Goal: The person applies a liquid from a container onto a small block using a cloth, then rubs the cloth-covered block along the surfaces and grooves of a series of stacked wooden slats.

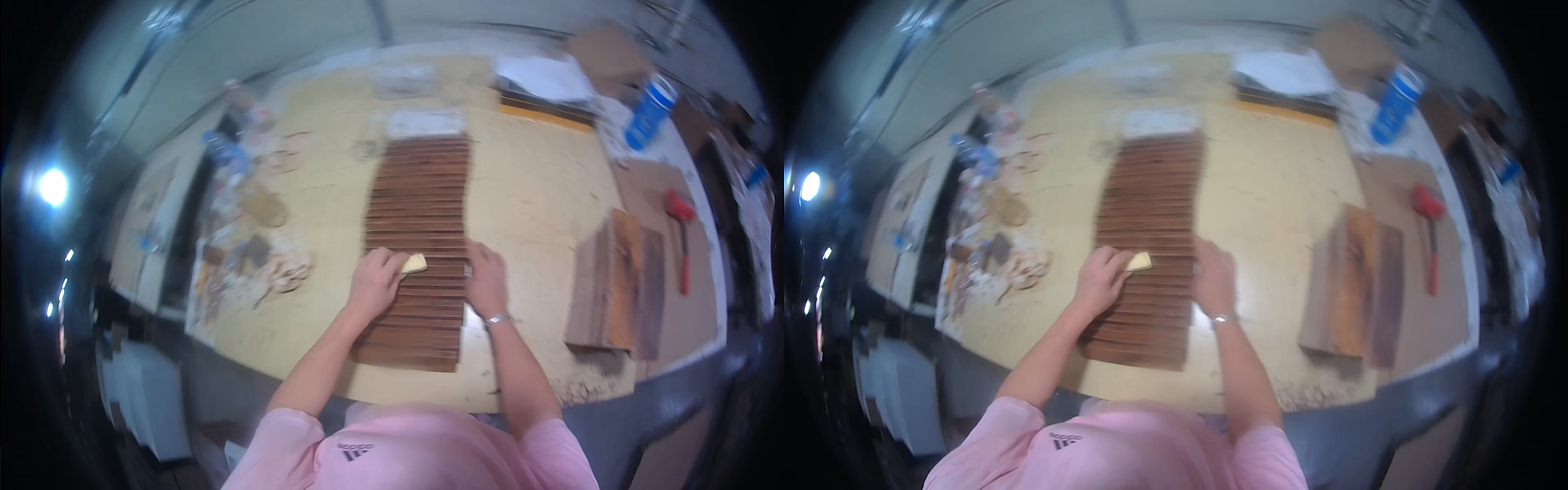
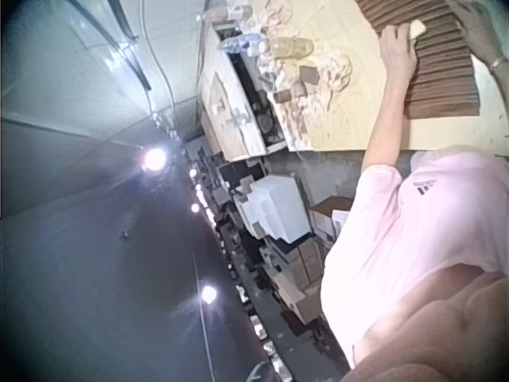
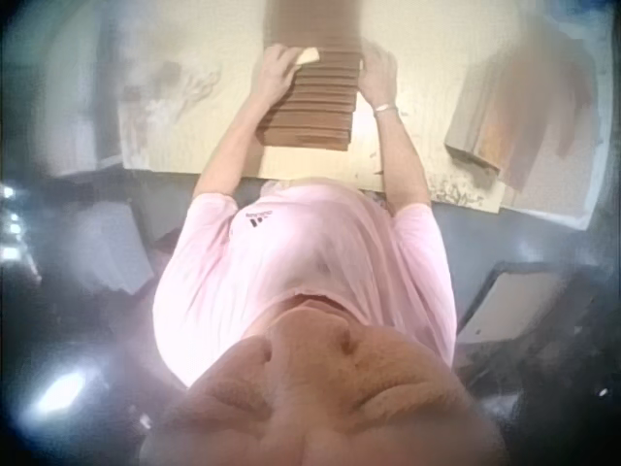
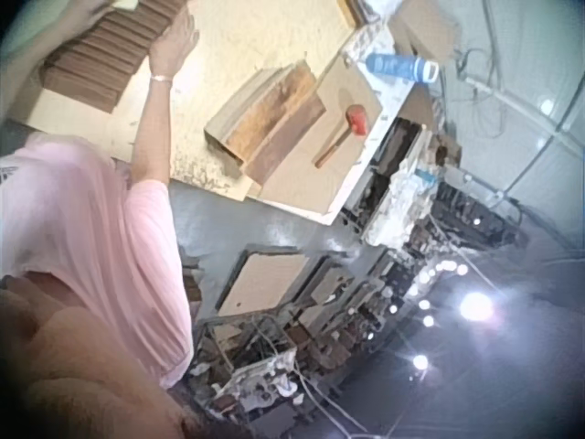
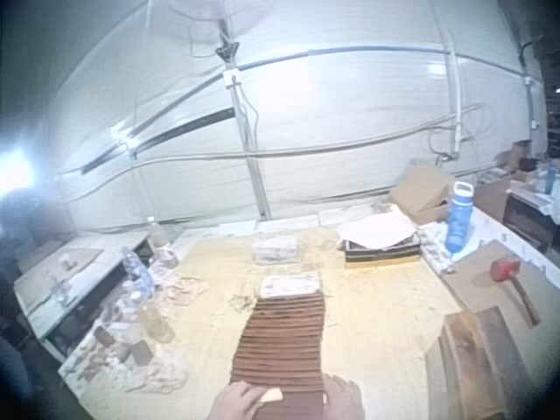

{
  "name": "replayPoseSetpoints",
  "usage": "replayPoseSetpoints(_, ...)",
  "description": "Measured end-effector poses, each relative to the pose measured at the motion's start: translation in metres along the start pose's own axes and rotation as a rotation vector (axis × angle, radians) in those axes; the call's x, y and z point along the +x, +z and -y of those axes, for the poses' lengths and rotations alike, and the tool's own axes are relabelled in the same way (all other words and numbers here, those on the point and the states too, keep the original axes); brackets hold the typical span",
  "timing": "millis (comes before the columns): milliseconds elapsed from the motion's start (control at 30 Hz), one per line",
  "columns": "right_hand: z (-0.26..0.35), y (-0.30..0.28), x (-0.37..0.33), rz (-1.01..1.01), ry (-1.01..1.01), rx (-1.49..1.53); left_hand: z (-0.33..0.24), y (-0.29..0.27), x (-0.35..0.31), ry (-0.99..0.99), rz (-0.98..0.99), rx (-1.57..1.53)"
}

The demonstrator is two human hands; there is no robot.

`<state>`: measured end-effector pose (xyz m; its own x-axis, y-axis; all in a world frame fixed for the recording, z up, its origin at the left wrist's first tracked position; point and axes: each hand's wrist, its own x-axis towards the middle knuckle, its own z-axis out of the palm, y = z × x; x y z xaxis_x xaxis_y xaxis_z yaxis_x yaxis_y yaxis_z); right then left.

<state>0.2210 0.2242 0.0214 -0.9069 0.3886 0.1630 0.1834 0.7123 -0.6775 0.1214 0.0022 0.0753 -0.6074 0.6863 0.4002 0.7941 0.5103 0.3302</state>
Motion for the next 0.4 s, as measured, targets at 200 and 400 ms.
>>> replayPoseSetpoints(200,-0.007,0.004,-0.013,-0.139,-0.031,-0.081,0.112,-0.06,-0.086,-0.467,-0.182,0.174)
replayPoseSetpoints(400,-0.001,-0.034,-0.009,0.028,0.095,-0.099,0.208,-0.096,-0.154,-1.14,-0.404,-0.152)
